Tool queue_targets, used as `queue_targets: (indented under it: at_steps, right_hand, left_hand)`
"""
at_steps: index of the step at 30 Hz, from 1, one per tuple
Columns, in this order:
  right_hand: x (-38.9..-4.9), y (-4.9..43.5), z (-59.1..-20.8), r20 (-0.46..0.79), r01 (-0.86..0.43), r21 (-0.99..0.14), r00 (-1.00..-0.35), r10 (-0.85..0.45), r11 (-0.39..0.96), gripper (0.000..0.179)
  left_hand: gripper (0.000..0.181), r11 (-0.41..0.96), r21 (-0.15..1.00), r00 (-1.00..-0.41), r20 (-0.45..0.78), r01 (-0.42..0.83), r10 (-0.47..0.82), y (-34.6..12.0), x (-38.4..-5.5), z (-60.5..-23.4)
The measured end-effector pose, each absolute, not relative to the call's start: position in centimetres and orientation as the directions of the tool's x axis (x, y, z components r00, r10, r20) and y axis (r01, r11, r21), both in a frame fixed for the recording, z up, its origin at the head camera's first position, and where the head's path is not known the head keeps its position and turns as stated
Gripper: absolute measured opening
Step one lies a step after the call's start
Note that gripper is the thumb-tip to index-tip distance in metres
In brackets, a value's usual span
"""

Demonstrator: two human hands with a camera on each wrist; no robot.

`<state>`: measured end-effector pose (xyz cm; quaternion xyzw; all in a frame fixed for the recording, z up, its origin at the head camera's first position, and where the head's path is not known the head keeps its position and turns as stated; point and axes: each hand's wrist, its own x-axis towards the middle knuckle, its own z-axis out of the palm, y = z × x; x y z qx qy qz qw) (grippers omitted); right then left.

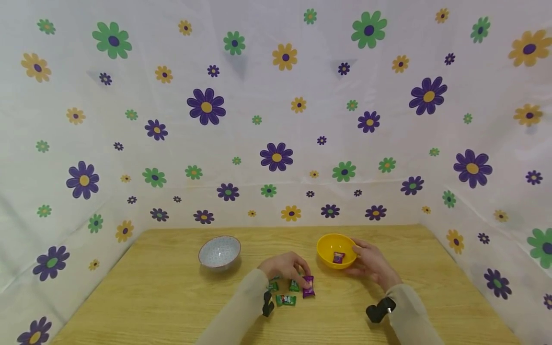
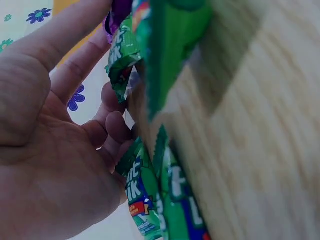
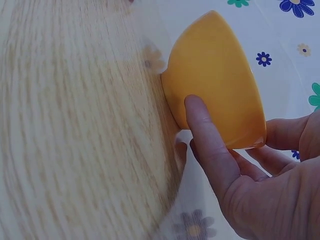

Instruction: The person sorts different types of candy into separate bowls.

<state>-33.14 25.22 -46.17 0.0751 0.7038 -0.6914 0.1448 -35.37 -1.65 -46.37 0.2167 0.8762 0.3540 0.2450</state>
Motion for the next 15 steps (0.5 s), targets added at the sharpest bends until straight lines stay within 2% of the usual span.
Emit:
queue_targets:
  at_steps: [15]
  right_hand:
    - [-33.25, 25.11, -45.97, -0.322, 0.32, -0.947, -0.943, -0.086, 0.04, 0.053]
  left_hand:
    - [0.013, 0.689, 0.691, -0.82, -0.252, 0.218, 0.513, -1.49, -34.94, -46.16]
